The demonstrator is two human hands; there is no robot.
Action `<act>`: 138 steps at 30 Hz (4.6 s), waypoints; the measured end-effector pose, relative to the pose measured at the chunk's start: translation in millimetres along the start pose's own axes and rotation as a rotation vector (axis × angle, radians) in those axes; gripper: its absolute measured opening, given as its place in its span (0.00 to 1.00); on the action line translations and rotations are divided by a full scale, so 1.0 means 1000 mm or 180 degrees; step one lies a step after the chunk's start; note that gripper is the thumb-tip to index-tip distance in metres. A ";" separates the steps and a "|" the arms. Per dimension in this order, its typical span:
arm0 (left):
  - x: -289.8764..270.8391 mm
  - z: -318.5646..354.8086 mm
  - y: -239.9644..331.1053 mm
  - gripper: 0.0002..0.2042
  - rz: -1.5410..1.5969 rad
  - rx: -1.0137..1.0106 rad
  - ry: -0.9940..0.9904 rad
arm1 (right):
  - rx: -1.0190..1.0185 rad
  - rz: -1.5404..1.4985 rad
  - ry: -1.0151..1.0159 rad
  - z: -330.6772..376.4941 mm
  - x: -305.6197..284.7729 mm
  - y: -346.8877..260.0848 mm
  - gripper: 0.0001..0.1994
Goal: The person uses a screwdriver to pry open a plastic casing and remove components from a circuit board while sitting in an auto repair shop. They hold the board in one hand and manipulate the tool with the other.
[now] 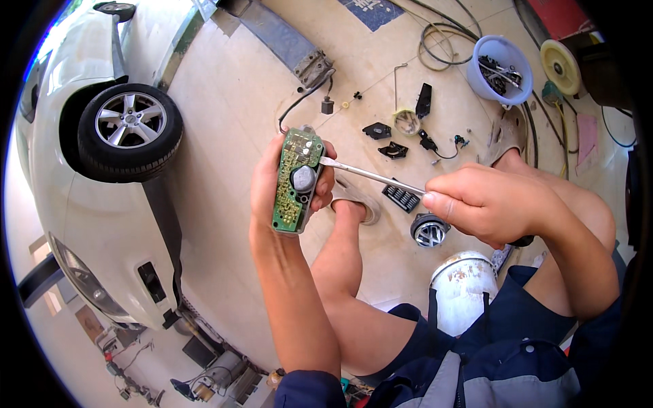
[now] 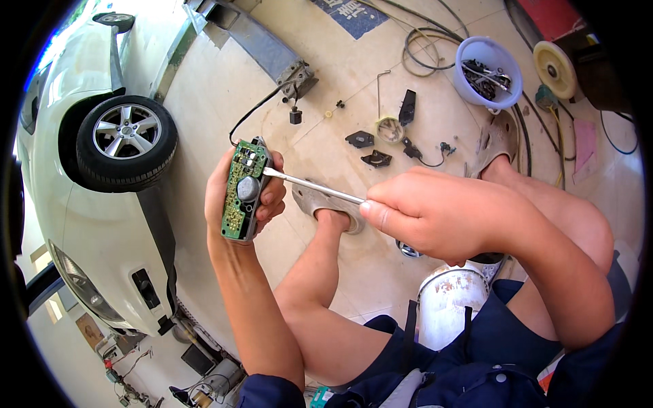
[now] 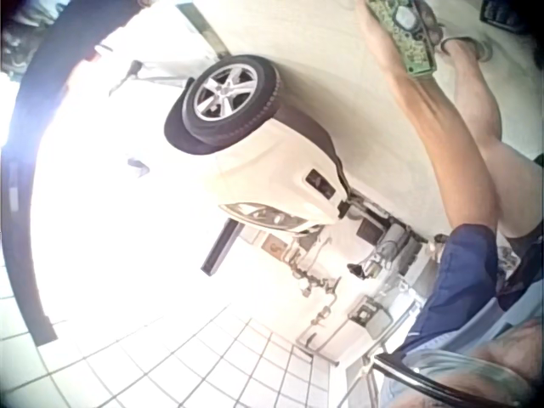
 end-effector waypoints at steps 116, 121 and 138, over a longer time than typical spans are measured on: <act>0.081 -0.007 -0.007 0.22 0.1917 0.0428 -0.0410 | -0.0531 -0.2430 0.1993 -0.034 -0.043 -0.028 0.21; 0.070 -0.013 0.002 0.21 0.1696 0.0862 0.0540 | -0.0477 -0.1089 0.2308 -0.035 -0.052 -0.024 0.27; 0.066 0.030 0.045 0.14 0.0697 0.2605 0.0434 | 0.0254 -0.4636 -0.0522 -0.034 -0.025 -0.011 0.24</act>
Point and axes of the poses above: each hand's wrist, its own z-axis away from the middle knuckle, its own x-axis out of the palm, y = z × x, the point moved 7 cm from there along -z, towards the middle knuckle, and after that the axes turned 15 degrees about y, right-handed, at the moved point
